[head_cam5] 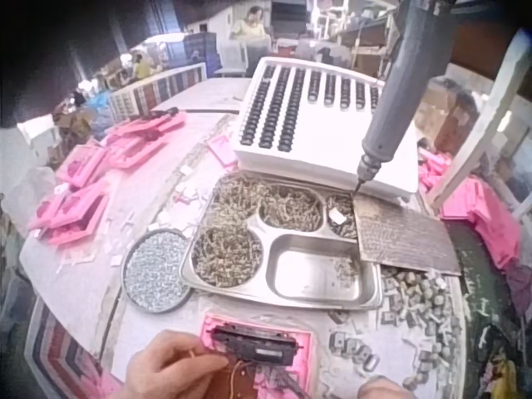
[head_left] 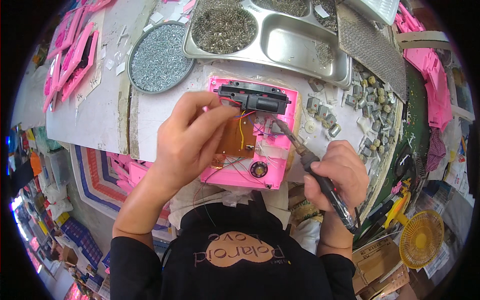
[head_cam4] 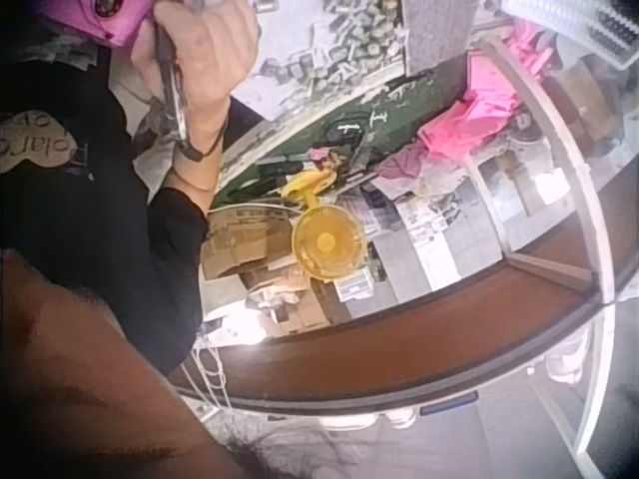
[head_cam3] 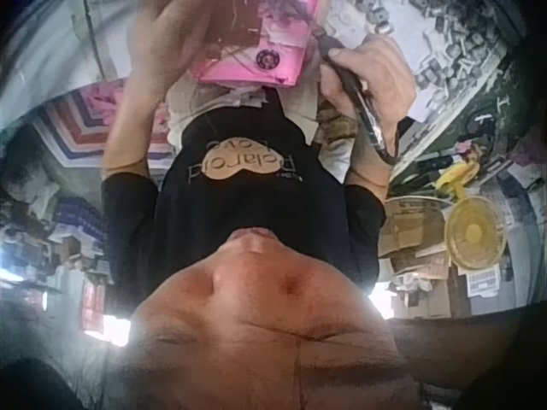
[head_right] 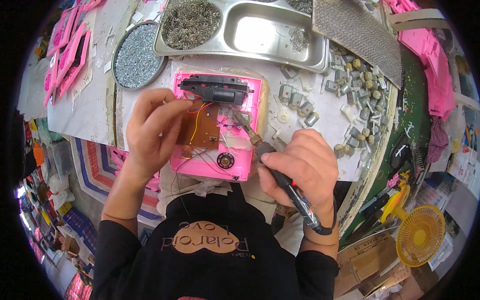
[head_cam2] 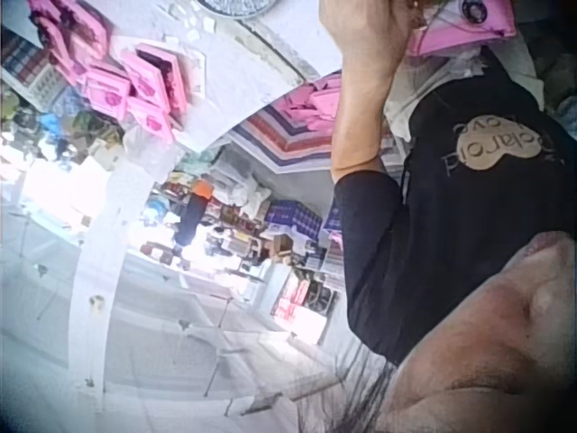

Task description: Assembling the internal components of a pink electronic device, including soldering wires and securing with screws.

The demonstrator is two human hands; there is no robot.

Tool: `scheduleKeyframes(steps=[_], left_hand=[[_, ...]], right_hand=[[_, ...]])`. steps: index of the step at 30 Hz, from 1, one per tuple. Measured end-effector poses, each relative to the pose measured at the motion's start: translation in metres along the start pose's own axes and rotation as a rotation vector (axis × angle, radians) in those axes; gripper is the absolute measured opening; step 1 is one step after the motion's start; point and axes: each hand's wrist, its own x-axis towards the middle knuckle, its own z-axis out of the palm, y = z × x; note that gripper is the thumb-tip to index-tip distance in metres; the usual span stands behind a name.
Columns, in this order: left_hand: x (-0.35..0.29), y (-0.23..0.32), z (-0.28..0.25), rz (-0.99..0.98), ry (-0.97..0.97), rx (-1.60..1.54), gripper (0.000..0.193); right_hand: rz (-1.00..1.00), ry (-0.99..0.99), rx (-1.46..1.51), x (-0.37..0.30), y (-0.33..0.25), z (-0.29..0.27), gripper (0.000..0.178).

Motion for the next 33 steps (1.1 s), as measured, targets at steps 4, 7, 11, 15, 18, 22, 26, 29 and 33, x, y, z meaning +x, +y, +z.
scheduleKeyframes(steps=[4, 7, 11, 15, 18, 22, 26, 29, 33], left_hand=[[-0.006, -0.009, -0.015, 0.131, -0.132, 0.012, 0.038], [0.001, -0.004, -0.006, 0.200, -0.091, -0.073, 0.037], [0.017, 0.002, 0.005, 0.182, -0.101, -0.206, 0.029], [0.022, 0.015, 0.021, 0.035, -0.121, -0.294, 0.022], [0.024, 0.022, 0.031, 0.099, -0.143, -0.138, 0.020], [0.025, 0.026, 0.040, 0.191, -0.123, 0.054, 0.020], [0.023, 0.029, 0.046, 0.227, -0.077, 0.132, 0.020], [0.022, 0.027, 0.049, 0.252, -0.068, 0.159, 0.020], [0.021, 0.029, 0.048, 0.222, -0.103, 0.173, 0.024]], right_hand=[[-0.013, 0.007, 0.021, -0.002, 0.001, -0.003, 0.028], [-0.032, 0.004, 0.024, -0.003, 0.000, -0.005, 0.026], [0.012, 0.047, 0.017, -0.005, -0.011, -0.012, 0.029], [0.051, 0.103, 0.045, -0.017, -0.011, -0.022, 0.029], [0.071, 0.116, 0.028, -0.024, -0.007, -0.026, 0.029], [0.079, 0.112, 0.033, -0.027, -0.005, -0.026, 0.030], [0.075, 0.092, 0.041, -0.029, 0.000, -0.025, 0.030], [0.086, 0.077, 0.041, -0.031, 0.001, -0.023, 0.032], [0.096, 0.055, 0.033, -0.031, 0.002, -0.020, 0.036]])
